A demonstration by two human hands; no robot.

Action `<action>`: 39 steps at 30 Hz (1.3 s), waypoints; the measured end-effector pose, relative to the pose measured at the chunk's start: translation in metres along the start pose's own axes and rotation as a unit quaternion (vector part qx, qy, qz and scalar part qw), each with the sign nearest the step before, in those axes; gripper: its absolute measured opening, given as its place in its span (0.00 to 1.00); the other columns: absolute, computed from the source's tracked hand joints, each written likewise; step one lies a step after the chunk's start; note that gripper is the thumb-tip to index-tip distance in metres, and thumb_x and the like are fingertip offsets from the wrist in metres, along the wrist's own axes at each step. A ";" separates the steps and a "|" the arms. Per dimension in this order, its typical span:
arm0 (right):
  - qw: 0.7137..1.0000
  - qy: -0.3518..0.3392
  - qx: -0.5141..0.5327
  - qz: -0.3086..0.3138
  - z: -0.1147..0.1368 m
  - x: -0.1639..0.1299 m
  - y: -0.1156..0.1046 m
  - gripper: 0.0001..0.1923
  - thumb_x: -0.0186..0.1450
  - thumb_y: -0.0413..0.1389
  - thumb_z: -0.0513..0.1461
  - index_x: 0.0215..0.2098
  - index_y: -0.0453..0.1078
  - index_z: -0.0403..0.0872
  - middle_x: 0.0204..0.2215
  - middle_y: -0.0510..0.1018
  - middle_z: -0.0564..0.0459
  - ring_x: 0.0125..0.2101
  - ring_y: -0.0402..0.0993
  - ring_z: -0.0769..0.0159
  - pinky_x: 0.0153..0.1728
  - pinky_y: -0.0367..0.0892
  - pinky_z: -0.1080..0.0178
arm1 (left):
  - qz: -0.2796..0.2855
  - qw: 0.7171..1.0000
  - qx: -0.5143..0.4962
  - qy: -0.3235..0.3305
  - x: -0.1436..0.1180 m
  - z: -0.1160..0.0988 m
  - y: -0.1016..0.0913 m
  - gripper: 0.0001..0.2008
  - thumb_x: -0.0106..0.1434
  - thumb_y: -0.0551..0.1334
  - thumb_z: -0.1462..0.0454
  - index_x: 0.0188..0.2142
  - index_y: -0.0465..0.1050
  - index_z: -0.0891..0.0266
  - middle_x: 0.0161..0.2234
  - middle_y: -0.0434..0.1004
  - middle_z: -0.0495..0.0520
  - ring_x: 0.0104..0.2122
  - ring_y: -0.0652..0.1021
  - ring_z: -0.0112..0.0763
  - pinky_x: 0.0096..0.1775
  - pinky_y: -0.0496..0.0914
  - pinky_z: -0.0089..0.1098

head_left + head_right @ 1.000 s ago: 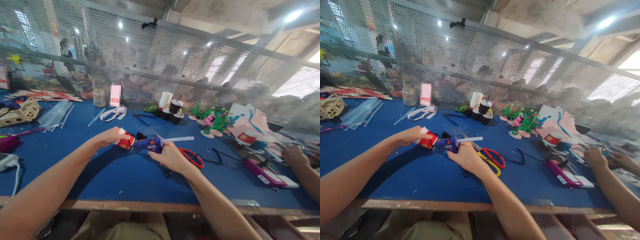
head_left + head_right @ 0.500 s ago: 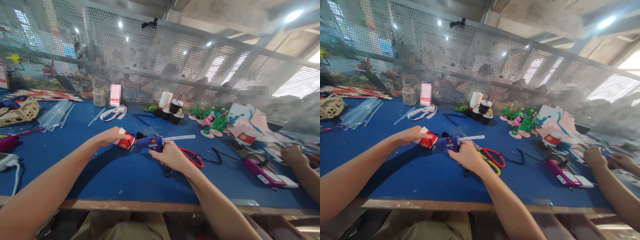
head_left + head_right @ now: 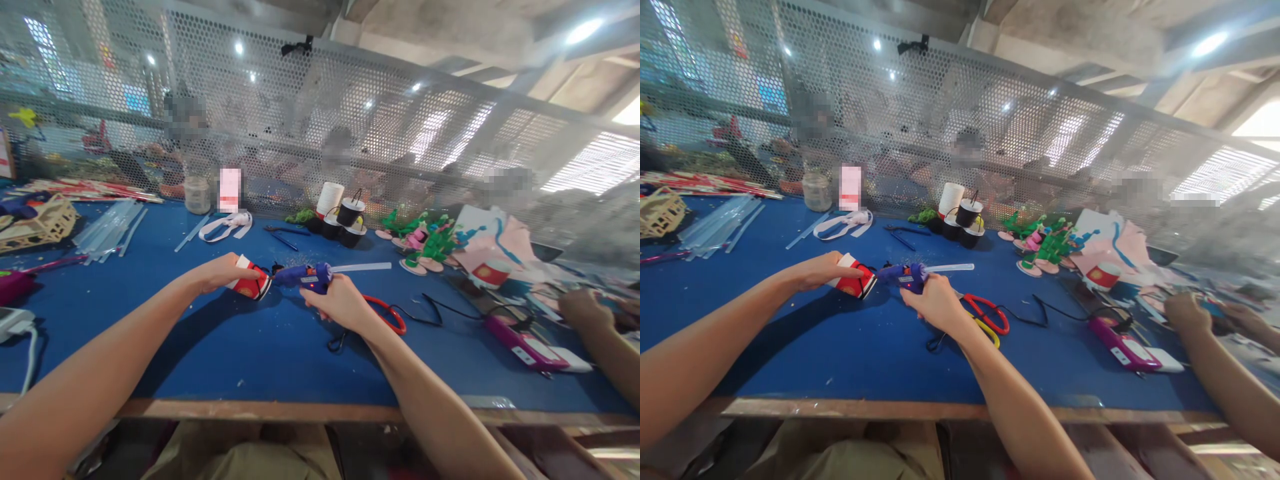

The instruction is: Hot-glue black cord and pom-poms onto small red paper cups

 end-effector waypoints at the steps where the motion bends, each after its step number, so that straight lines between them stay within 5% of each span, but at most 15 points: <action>1: 1.000 0.002 0.002 0.000 0.000 0.000 0.000 0.12 0.53 0.51 0.40 0.14 0.64 0.44 0.06 0.63 0.59 0.09 0.61 0.75 0.15 0.62 0.71 | -0.002 1.000 0.005 0.000 -0.001 -0.001 0.000 0.14 0.41 0.67 0.57 0.16 0.66 0.64 0.14 0.67 0.44 0.17 0.65 0.24 0.23 0.55 0.26; 30: 1.000 0.004 0.002 0.007 0.001 0.003 0.001 0.12 0.53 0.51 0.40 0.14 0.63 0.44 0.06 0.63 0.58 0.09 0.61 0.74 0.16 0.62 0.71 | -0.003 0.999 0.041 0.021 -0.001 0.000 -0.001 0.15 0.41 0.66 0.56 0.15 0.63 0.63 0.13 0.63 0.44 0.16 0.61 0.22 0.21 0.52 0.26; 39: 1.000 0.003 0.019 0.017 0.003 0.001 -0.001 0.12 0.53 0.52 0.39 0.14 0.64 0.44 0.06 0.63 0.59 0.09 0.60 0.75 0.15 0.61 0.71 | 0.000 1.000 0.018 0.017 0.002 0.003 -0.001 0.13 0.42 0.65 0.57 0.18 0.69 0.66 0.15 0.68 0.46 0.18 0.65 0.24 0.23 0.56 0.26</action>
Point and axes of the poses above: each hand's wrist, its own x-axis towards the middle knuckle, its own y-axis out of the palm, z = x × y, the point moved 1 cm from there along x, towards the middle knuckle
